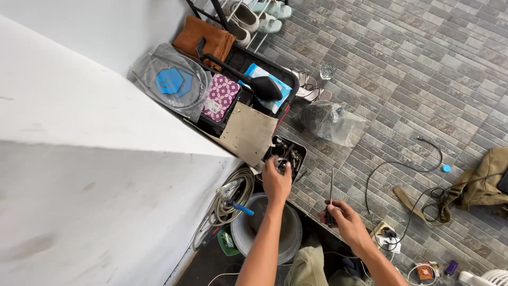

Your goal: Disassembling and organizing components of a motorcycle engine for repair

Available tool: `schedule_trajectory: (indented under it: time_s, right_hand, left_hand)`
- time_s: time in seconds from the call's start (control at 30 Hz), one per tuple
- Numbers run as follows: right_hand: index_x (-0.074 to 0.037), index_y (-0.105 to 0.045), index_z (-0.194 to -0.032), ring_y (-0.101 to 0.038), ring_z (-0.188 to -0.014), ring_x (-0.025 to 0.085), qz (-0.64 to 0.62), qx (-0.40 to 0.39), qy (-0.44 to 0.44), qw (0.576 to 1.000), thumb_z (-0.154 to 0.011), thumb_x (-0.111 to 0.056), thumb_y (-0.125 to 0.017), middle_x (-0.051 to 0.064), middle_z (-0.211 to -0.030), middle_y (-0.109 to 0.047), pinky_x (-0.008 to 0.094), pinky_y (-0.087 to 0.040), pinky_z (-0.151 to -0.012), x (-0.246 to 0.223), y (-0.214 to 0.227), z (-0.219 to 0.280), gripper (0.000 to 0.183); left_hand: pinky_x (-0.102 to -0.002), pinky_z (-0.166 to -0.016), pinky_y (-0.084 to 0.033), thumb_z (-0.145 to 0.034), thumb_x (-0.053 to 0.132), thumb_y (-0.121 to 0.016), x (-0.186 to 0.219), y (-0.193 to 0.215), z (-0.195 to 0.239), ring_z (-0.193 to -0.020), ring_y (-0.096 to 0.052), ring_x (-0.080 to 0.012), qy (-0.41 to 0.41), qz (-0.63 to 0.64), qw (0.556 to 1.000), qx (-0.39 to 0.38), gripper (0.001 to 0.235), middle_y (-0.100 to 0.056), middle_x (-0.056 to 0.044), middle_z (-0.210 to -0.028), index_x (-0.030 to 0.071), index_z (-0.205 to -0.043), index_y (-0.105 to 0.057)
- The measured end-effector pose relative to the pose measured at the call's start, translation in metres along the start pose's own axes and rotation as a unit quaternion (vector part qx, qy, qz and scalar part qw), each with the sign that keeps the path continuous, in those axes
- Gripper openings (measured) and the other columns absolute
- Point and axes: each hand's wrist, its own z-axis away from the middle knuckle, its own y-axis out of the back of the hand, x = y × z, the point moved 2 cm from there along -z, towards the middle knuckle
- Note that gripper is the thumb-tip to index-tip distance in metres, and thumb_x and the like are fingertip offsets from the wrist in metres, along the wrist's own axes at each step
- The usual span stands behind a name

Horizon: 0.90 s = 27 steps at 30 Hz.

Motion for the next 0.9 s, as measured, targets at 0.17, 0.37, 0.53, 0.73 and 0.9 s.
schedule_trajectory:
  time_s: [0.17, 0.37, 0.53, 0.73, 0.9]
  right_hand:
    - [0.007, -0.062, -0.133, -0.072, -0.091, 0.03, -0.027, 0.001, 0.015, 1.0, -0.103, -0.016, -0.052, 0.024, -0.101, -0.076, 0.039, -0.056, -0.085, 0.006, -0.007, -0.03, 0.038]
    - [0.006, -0.061, -0.132, -0.071, -0.087, 0.028, -0.027, -0.014, 0.04, 0.999, -0.104, -0.013, -0.051, 0.023, -0.099, -0.076, 0.037, -0.054, -0.078, 0.004, -0.022, -0.046, 0.036]
    - [0.004, -0.061, -0.135, -0.072, -0.089, 0.028, -0.007, -0.022, 0.043, 0.999, -0.103, -0.014, -0.052, 0.023, -0.102, -0.078, 0.037, -0.055, -0.079, -0.005, -0.03, -0.045, 0.038]
    - [0.007, -0.062, -0.132, -0.073, -0.089, 0.028, -0.011, -0.027, 0.048, 0.998, -0.103, -0.014, -0.051, 0.024, -0.099, -0.078, 0.037, -0.057, -0.084, -0.006, -0.033, -0.047, 0.037]
    - [0.007, -0.061, -0.132, -0.071, -0.088, 0.029, -0.018, -0.024, 0.038, 0.999, -0.104, -0.014, -0.051, 0.024, -0.099, -0.076, 0.038, -0.055, -0.081, -0.008, -0.031, -0.054, 0.037]
  left_hand:
    - [-0.046, -0.078, -0.055, -0.083, 0.035, -0.082, 0.005, -0.01, -0.065, -0.099, -0.062, -0.036, -0.011, -0.166, 0.984, 0.061, 0.075, -0.053, -0.019, -0.12, 0.011, -0.14, -0.038]
    - [-0.043, -0.075, -0.055, -0.084, 0.04, -0.086, -0.029, -0.029, -0.101, -0.099, -0.059, -0.0321, 0.118, -0.189, 0.968, 0.118, 0.076, -0.046, -0.018, -0.121, 0.009, -0.129, -0.033]
    - [-0.044, -0.07, -0.059, -0.081, 0.047, -0.082, -0.036, -0.034, -0.102, -0.094, -0.062, -0.0336, 0.119, -0.202, 0.957, 0.17, 0.072, -0.052, -0.019, -0.114, 0.006, -0.122, -0.039]
    - [-0.044, -0.07, -0.059, -0.078, 0.041, -0.078, -0.025, -0.027, -0.095, -0.095, -0.058, -0.0342, 0.123, -0.183, 0.963, 0.157, 0.077, -0.046, -0.021, -0.116, 0.004, -0.128, -0.034]
    - [-0.047, -0.094, -0.062, -0.082, 0.017, -0.065, -0.018, -0.026, -0.064, -0.121, -0.054, -0.0455, 0.138, -0.063, 0.977, 0.15, 0.078, -0.041, -0.034, -0.134, 0.001, -0.146, -0.023]
